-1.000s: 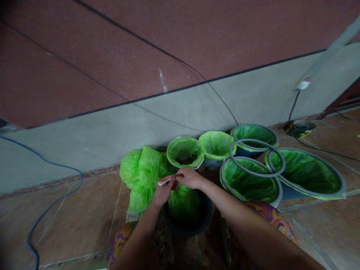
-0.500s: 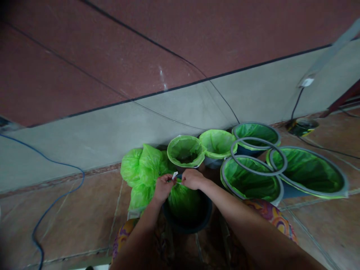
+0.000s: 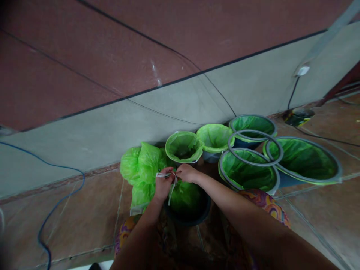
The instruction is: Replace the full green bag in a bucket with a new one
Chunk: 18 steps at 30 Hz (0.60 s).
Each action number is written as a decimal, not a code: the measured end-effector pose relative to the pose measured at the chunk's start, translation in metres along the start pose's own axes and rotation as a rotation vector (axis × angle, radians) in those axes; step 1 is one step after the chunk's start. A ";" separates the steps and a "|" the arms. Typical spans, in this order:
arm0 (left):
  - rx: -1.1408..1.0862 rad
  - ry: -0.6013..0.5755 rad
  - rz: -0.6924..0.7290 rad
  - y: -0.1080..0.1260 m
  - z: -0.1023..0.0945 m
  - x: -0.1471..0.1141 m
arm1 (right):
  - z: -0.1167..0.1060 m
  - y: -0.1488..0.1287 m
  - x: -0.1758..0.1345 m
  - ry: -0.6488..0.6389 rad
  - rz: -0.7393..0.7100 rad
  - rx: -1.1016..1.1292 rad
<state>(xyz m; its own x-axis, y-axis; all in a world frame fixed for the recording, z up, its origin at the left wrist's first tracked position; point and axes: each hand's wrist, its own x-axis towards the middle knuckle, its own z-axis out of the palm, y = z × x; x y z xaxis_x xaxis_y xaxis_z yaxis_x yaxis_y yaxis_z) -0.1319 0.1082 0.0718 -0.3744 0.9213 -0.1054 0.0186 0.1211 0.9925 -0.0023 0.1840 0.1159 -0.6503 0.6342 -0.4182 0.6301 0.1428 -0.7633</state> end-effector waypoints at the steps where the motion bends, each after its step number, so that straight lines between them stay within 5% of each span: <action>1: -0.001 0.006 -0.012 0.000 -0.001 0.000 | 0.001 0.002 0.001 0.007 0.014 0.055; 6: 0.039 -0.024 -0.094 0.000 -0.004 0.000 | 0.003 0.007 0.002 0.034 -0.018 0.093; 10: 0.175 -0.037 -0.098 -0.002 -0.005 0.001 | -0.001 0.003 -0.002 0.104 -0.070 -0.209; 14: 0.497 -0.014 -0.109 -0.003 -0.009 0.001 | -0.006 0.002 -0.006 0.189 0.050 -0.569; 18: 0.862 -0.082 -0.179 -0.002 -0.013 -0.002 | -0.005 0.011 -0.006 0.112 0.182 -0.618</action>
<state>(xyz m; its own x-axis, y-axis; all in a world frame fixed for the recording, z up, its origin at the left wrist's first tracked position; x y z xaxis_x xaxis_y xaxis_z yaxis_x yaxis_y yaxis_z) -0.1430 0.1017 0.0706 -0.3715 0.8814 -0.2918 0.6707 0.4721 0.5720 0.0103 0.1854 0.1128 -0.4829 0.7599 -0.4351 0.8756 0.4148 -0.2475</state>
